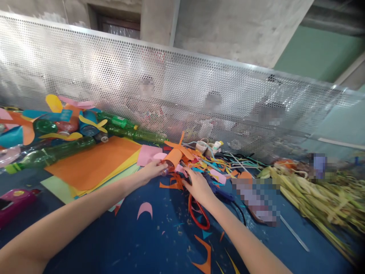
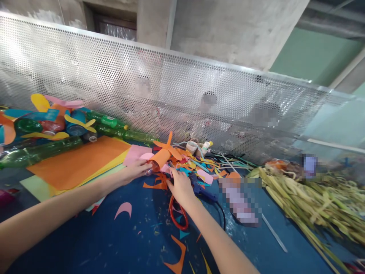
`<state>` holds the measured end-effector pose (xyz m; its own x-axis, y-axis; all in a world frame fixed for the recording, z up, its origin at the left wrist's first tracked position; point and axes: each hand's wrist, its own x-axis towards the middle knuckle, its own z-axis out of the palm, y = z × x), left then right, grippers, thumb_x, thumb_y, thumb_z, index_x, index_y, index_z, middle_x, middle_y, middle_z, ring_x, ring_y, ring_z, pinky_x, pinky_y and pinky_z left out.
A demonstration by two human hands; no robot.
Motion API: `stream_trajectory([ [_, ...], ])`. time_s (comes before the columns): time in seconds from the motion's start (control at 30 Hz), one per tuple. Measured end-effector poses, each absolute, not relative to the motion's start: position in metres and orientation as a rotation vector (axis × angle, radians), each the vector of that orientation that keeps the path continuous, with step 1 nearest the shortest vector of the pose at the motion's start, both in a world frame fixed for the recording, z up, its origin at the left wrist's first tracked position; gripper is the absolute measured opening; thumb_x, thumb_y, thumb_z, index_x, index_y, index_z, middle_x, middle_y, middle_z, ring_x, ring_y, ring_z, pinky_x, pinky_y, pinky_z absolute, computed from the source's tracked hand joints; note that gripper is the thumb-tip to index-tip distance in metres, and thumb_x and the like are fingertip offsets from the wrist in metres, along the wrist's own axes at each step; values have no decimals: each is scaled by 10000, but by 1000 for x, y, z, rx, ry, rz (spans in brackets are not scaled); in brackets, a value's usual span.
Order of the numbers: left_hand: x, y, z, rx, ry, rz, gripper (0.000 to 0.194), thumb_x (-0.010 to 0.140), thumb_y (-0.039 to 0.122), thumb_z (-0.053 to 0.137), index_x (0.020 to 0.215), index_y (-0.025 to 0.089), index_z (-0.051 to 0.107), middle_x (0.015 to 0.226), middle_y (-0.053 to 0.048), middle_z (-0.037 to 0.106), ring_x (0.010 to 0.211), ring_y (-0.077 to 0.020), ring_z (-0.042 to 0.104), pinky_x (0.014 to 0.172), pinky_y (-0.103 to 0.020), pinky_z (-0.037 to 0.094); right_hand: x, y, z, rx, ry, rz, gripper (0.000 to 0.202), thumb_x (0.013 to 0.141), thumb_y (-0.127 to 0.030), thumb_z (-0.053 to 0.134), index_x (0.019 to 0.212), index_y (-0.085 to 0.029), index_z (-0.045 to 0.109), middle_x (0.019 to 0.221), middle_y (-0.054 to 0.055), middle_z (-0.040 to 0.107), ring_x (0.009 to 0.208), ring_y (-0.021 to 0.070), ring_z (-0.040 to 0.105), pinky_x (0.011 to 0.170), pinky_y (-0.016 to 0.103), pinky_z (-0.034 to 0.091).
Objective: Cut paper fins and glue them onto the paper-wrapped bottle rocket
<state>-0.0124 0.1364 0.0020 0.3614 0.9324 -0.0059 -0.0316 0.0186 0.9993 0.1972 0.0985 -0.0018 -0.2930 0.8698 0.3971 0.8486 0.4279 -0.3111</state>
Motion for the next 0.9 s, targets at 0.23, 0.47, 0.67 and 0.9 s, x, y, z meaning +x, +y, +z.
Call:
stream_trajectory([
  [0.23,-7,133,10,1158,926,1002,280,854,289,511,1067,115,557,1108,-135,625,1015,-205,591,923,-325,458,203,107,-1,-1344,-2079,-16,426,822,-160,496,1241,-221,456,1211,99,537,1144,254,483,953,442,399],
  [0.47,-8,134,-1,1290,1013,998,353,753,375,640,1008,142,566,989,-102,658,884,-215,629,813,-343,492,195,100,5,-1227,-2090,-72,122,848,-235,526,892,-205,636,972,96,611,973,254,558,883,419,440],
  [0.67,-12,139,-12,1507,1121,995,458,691,456,665,1003,134,569,893,-84,681,783,-212,642,671,-297,488,179,88,3,-1095,-2319,55,92,828,-225,574,871,-214,654,862,40,679,887,205,604,882,370,445],
  [0.9,-17,144,-4,1778,1350,997,377,649,541,647,640,170,579,474,-6,583,474,-170,556,475,-255,359,178,85,3,-1252,-2393,-122,211,830,-218,565,1024,-181,638,1086,98,642,1043,256,548,914,429,416],
])
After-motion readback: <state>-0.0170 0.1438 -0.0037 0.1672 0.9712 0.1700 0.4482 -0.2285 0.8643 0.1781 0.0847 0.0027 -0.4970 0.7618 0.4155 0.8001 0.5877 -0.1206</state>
